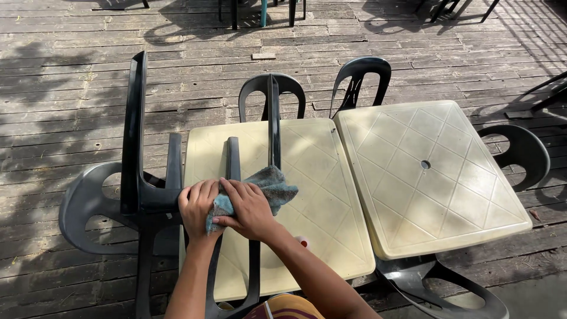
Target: Cleaning plastic chairs and tables in an outdoor restaurant area.
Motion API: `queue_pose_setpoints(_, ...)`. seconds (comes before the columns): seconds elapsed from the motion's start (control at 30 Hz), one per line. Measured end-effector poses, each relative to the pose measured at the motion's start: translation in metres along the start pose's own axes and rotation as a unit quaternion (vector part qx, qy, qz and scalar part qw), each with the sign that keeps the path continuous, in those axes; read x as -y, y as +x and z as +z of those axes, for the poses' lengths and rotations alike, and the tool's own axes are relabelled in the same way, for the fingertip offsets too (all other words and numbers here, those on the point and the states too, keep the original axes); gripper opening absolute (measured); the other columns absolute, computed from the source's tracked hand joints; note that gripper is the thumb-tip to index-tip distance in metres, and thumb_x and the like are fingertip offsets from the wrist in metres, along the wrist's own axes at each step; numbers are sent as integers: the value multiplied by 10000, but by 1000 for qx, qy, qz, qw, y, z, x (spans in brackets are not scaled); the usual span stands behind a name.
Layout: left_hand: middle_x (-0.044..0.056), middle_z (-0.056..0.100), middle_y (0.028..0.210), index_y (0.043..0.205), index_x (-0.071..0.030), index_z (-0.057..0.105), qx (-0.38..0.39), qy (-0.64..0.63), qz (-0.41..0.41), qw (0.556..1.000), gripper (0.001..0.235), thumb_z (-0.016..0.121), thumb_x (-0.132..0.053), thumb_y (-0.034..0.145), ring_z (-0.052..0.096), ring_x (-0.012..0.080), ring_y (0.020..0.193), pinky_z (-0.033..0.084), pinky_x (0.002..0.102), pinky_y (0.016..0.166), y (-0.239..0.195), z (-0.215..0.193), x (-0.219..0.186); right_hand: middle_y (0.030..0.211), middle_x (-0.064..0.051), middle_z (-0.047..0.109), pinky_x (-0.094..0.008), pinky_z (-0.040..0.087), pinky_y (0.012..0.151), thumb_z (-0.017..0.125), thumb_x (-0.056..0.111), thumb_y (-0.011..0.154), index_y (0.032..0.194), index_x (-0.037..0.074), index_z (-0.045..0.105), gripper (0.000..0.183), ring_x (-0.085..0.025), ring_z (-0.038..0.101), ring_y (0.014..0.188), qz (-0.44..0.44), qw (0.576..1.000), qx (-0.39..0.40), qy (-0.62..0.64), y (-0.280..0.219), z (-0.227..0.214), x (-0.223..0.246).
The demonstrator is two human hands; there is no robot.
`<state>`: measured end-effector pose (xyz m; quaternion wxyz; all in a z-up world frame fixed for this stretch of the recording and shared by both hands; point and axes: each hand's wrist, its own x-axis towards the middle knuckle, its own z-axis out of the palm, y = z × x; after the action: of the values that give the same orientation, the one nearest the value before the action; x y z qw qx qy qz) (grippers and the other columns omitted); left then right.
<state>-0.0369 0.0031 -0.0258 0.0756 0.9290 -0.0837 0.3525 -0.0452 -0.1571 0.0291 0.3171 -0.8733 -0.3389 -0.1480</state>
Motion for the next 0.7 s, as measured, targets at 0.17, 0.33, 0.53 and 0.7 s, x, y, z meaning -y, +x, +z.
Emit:
queue_pose_setpoints(0.17, 101, 502, 1538, 1459, -60, 502, -5, -144, -31, 989, 684, 609, -239, 808, 413, 260, 1483, 183, 460, 1264, -33, -51, 1, 1078, -121, 611, -445, 467, 919, 734, 784, 586, 1280, 37, 562, 1034, -313, 606, 989, 7, 997, 62, -34, 24, 7, 1)
queue_pose_setpoints(0.33, 250, 295, 1664, 1505, 60, 422, -35, -257, -94, 961, 629, 581, -30, 903, 370, 438, 1503, 364, 489, 1204, -100, -63, -4, 792, -80, 625, -404, 489, 710, 825, 714, 633, 882, 49, 553, 761, -272, 616, 708, 16, 990, 11, -141, 41, 34, 8)
queue_pose_setpoints(0.53, 195, 321, 1618, 1585, -26, 215, 26, -611, -387, 690, 948, 714, -36, 779, 404, 336, 1480, 349, 487, 1179, -120, -67, -4, 612, -48, 630, -381, 469, 567, 879, 685, 600, 770, 69, 575, 708, -230, 544, 474, 112, 980, 78, -143, 46, 43, 67)
queue_pose_setpoints(0.7, 205, 349, 1609, 1612, -61, 136, 34, -545, -362, 756, 977, 727, -180, 842, 432, 350, 1424, 346, 439, 1113, -128, -81, -1, 563, -59, 619, -393, 449, 491, 859, 670, 576, 685, 46, 619, 678, -253, 536, 429, 103, 983, 50, -141, 35, 36, 134)
